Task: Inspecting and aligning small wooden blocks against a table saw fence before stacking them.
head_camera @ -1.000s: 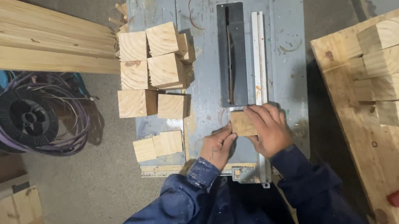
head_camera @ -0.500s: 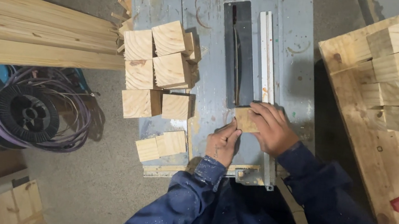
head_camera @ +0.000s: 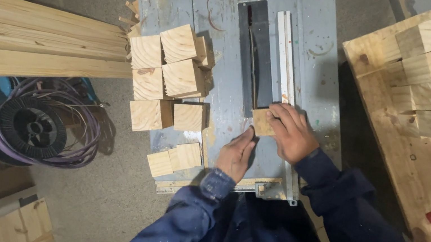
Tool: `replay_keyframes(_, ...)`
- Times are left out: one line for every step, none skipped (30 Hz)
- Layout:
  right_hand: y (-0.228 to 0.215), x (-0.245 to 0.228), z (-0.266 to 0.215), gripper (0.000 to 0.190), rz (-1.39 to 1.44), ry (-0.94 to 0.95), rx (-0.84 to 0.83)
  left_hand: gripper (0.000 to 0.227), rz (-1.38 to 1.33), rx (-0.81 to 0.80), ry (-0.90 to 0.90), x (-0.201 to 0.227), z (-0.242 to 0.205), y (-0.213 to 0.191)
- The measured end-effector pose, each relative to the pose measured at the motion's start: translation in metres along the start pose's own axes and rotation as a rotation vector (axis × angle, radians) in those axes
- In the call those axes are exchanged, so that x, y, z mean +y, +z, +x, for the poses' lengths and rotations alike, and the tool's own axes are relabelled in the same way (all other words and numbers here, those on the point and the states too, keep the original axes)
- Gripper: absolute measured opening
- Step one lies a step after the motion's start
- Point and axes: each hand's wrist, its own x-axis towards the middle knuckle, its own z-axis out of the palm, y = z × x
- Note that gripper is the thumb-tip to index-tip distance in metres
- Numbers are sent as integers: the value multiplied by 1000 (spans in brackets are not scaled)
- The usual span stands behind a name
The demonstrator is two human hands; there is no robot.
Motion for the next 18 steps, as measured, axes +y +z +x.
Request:
replay_keyframes(2,0,-2,37,-19,4,-8,35,173,-26,152,-2,-6,-7)
replay_keyframes(4,1,-3,37,-38,8,-17,34,345,-52,305,-5,-12,-13)
replay_keyframes(5,1,-4,37,-38,13,-13,34,347,-57,308,-8,-20,-19)
replay_keyframes(7,1,-4,35,-35,26,-13,36,414,-72,368,-12,-27,-25)
replay_keyframes(8,0,-5,32,-30,39,-14,37,481,-85,428,-15,-36,-31)
replay_keyframes(8,0,-3,32,-29,43,-11,37,483,-89,429,-21,-44,-34)
replay_keyframes(8,1,-1,31,-32,31,-15,38,487,-115,473,-28,-49,-36)
replay_keyframes(9,3,1,31,-34,19,-20,39,490,-141,518,-34,-55,-39)
replay_keyframes(8,3,3,31,-35,22,-18,39,490,-143,520,-38,-56,-37)
replay_keyframes(8,4,5,29,-53,19,-23,38,473,-142,526,-41,-57,-36)
replay_keyframes(8,5,8,28,-70,13,-28,38,456,-136,531,-45,-58,-34)
replay_keyframes(8,6,7,28,-70,12,-28,38,456,-135,530,-46,-59,-34)
replay_keyframes(9,7,7,29,-89,14,-52,36,469,-146,541,-47,-59,-35)
replay_keyframes(10,8,7,30,-109,16,-76,35,482,-157,551,-49,-59,-36)
replay_keyframes(10,8,9,30,-109,15,-75,35,484,-156,552,-50,-59,-36)
replay_keyframes(10,9,11,30,-108,14,-74,35,490,-149,565,-51,-58,-36)
replay_keyframes(9,9,11,30,-107,16,-77,35,494,-146,575,-52,-60,-36)
replay_keyframes(8,8,11,30,-106,19,-79,35,493,-148,573,-50,-62,-36)
